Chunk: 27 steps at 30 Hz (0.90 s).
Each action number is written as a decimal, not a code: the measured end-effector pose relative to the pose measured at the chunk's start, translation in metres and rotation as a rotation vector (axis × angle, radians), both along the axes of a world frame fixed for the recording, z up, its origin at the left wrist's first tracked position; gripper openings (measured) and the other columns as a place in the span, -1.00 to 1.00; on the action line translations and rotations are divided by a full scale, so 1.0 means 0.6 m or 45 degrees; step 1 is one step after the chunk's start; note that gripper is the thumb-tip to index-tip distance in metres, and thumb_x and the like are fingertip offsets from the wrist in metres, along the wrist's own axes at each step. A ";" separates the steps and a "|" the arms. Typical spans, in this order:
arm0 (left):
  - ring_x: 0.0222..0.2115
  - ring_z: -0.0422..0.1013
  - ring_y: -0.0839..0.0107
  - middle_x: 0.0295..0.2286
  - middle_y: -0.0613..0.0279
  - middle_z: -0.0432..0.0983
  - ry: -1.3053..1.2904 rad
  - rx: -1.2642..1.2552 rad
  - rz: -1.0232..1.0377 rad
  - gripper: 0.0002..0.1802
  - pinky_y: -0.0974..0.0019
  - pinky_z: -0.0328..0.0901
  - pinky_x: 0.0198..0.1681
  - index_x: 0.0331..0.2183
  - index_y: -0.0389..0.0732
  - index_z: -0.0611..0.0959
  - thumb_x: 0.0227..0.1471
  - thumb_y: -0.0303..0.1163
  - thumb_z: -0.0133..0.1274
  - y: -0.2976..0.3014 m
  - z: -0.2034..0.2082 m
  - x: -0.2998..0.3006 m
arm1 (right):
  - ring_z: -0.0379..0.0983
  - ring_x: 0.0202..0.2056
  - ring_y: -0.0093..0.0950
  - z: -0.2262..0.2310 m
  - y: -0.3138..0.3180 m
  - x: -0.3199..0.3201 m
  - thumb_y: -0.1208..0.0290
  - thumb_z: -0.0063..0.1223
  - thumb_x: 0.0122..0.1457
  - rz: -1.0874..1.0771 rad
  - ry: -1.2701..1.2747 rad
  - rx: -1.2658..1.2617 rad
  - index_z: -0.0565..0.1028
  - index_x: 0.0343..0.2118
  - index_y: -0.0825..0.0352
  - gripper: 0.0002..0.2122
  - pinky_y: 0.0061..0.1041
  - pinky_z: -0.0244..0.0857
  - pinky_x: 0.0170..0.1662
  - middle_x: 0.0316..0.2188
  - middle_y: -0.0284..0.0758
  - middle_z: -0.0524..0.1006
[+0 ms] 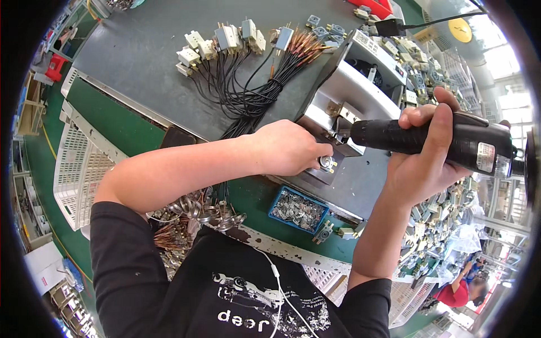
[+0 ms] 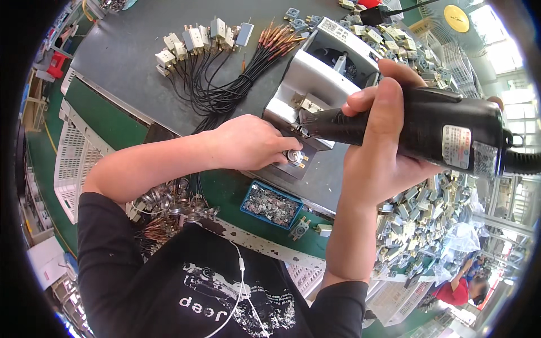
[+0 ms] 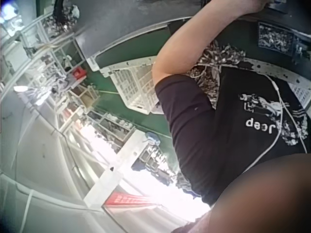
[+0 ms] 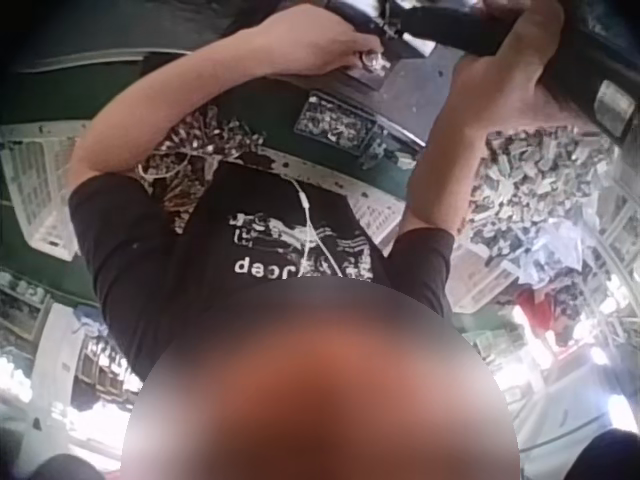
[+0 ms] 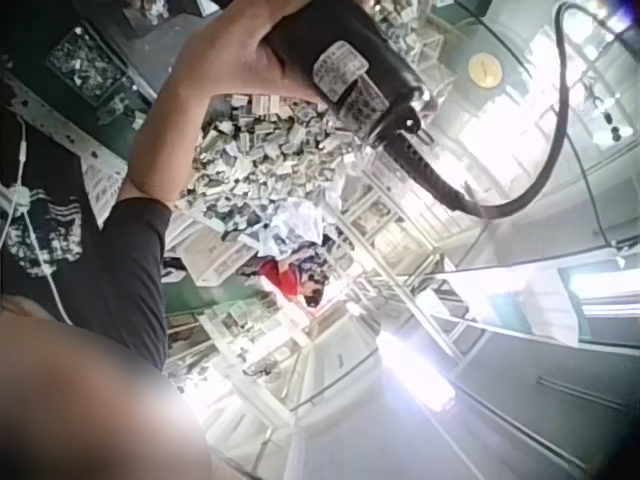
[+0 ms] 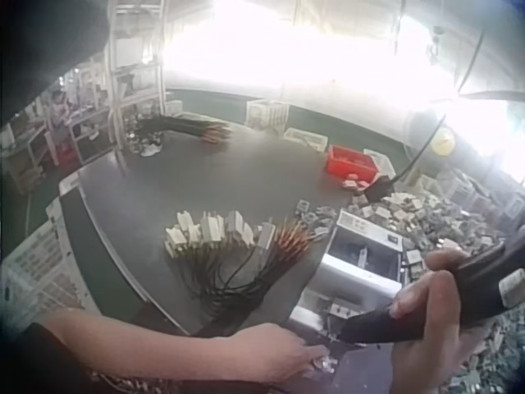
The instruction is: Assembling electronic components and wiring harnesses using jigs and an electric screwdriver.
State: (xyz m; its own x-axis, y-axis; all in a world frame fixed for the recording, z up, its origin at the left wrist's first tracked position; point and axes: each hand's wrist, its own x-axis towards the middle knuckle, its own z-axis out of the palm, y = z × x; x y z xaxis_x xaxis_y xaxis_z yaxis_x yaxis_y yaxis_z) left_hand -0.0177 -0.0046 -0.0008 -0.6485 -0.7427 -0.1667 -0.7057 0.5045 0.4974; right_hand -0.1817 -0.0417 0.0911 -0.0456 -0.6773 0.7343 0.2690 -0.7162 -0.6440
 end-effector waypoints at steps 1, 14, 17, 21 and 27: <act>-0.29 0.55 0.09 -0.41 0.13 0.61 0.000 0.000 0.002 -0.60 0.05 0.41 -0.23 0.01 -0.07 0.53 0.17 -0.17 0.07 0.000 0.000 -0.001 | 0.50 -0.51 -0.52 0.001 0.000 0.000 0.64 0.02 0.27 -0.026 0.022 0.007 -0.01 0.30 0.10 -0.36 -0.47 0.45 -0.46 -0.18 0.03 0.55; -0.29 0.55 0.06 -0.46 0.12 0.60 0.051 -0.018 0.034 -0.70 0.01 0.40 -0.23 -0.11 -0.08 0.56 0.16 -0.18 0.07 0.003 -0.003 -0.001 | 0.48 -0.56 -0.57 -0.004 0.000 0.017 0.69 0.09 0.21 -0.091 0.047 0.135 -0.31 0.40 0.17 -0.11 -0.58 0.46 -0.48 -0.24 -0.07 0.58; -0.29 0.55 0.06 -0.46 0.13 0.60 0.025 -0.001 0.029 -0.70 0.01 0.40 -0.23 -0.11 -0.08 0.55 0.17 -0.17 0.06 0.003 0.001 -0.002 | 0.47 -0.56 -0.52 -0.004 0.004 0.019 0.69 0.03 0.25 -0.172 0.121 0.129 -0.21 0.40 0.07 -0.19 -0.47 0.44 -0.49 -0.23 0.02 0.55; -0.29 0.55 0.07 -0.41 0.12 0.60 -0.032 0.004 -0.005 -0.60 0.03 0.41 -0.22 0.02 -0.04 0.53 0.18 -0.14 0.06 0.001 0.002 -0.001 | 0.47 -0.56 -0.52 -0.005 0.008 0.027 0.70 0.03 0.24 -0.214 0.164 0.102 -0.24 0.40 0.06 -0.16 -0.47 0.44 -0.48 -0.24 0.02 0.55; -0.29 0.55 0.09 -0.39 0.15 0.61 0.024 -0.046 -0.005 -0.58 0.05 0.42 -0.21 0.04 -0.03 0.54 0.18 -0.13 0.05 0.001 -0.003 0.003 | 0.48 -0.55 -0.50 0.005 -0.007 0.005 0.70 0.03 0.22 0.085 0.375 0.135 -0.32 0.41 0.10 -0.12 -0.46 0.44 -0.40 -0.23 0.03 0.54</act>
